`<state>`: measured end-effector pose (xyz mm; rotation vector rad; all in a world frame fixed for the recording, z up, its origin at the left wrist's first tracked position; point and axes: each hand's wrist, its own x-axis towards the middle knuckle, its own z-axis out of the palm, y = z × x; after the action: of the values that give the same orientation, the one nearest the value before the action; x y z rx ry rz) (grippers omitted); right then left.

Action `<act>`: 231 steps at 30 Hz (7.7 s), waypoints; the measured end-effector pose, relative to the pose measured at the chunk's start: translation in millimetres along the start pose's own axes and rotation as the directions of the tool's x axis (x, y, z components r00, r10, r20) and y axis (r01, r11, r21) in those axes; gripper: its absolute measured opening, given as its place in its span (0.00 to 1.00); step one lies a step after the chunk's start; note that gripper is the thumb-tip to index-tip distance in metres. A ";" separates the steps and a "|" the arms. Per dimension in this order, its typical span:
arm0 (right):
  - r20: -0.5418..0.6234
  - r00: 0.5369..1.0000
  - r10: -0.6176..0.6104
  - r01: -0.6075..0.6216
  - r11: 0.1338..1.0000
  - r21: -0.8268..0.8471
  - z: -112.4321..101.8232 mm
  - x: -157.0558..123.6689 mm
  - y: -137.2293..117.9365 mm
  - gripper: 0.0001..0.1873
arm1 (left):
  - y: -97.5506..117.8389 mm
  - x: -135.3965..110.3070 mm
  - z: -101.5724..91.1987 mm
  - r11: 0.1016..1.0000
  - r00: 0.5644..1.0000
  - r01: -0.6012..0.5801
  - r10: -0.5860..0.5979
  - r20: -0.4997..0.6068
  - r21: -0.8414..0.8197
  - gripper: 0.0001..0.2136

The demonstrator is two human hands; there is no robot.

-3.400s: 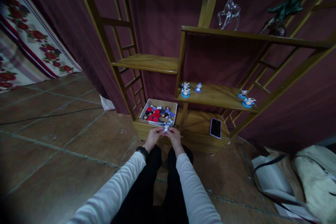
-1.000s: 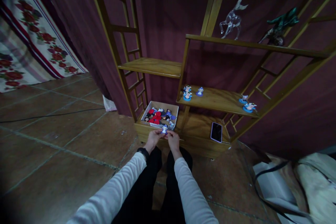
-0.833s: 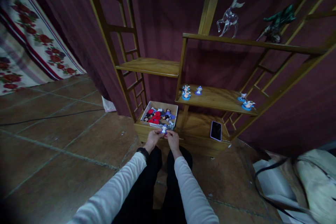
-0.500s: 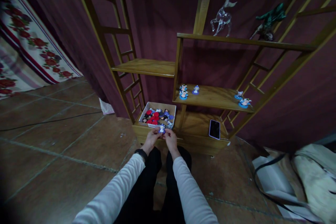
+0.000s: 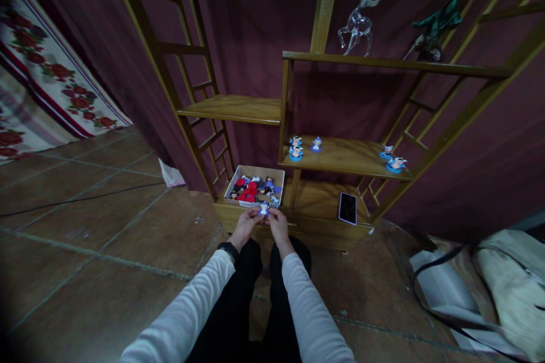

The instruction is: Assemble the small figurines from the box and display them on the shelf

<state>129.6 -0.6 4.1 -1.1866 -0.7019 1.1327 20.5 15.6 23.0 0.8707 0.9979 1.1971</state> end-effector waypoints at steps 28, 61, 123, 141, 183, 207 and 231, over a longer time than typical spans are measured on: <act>0.025 1.000 0.006 -0.005 0.999 -0.032 -0.2 -1.8 -8.8 0.17 | -0.7 0.8 -0.7 0.993 0.997 0.037 -0.044 0.062 0.116 0.09; 0.133 0.991 -0.030 0.011 0.990 0.143 -18.5 -15.9 -30.6 0.13 | 27.6 -39.9 12.3 0.466 0.837 -0.531 0.419 0.352 0.707 0.20; 0.332 0.931 0.150 -0.185 0.980 0.075 -24.0 -38.7 -40.1 0.07 | 35.8 -67.3 -16.4 0.415 0.818 -0.574 0.338 0.466 0.706 0.18; 0.261 0.948 0.179 -0.240 0.945 0.221 -23.4 -77.5 -29.1 0.22 | 20.0 -48.2 -13.5 0.979 0.972 0.129 -0.156 0.174 0.158 0.15; 0.065 0.994 -0.091 0.105 0.961 -0.256 -44.1 -55.8 3.4 0.13 | -42.1 -39.3 16.7 0.928 0.982 -0.048 0.112 -0.153 0.369 0.13; 0.108 0.977 -0.185 0.214 0.870 -0.444 -33.1 -29.8 13.4 0.18 | -46.8 -19.6 18.9 0.913 0.953 -0.161 0.243 -0.182 0.374 0.12; 0.080 0.987 -0.138 0.153 0.959 -0.237 -42.3 -22.6 10.0 0.15 | -49.9 -12.8 26.7 0.946 0.971 -0.114 0.171 -0.169 0.305 0.12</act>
<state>157.1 -36.7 -14.2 -1.2852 -0.9818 0.9834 60.9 -5.9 -12.7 1.0897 1.3128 1.2946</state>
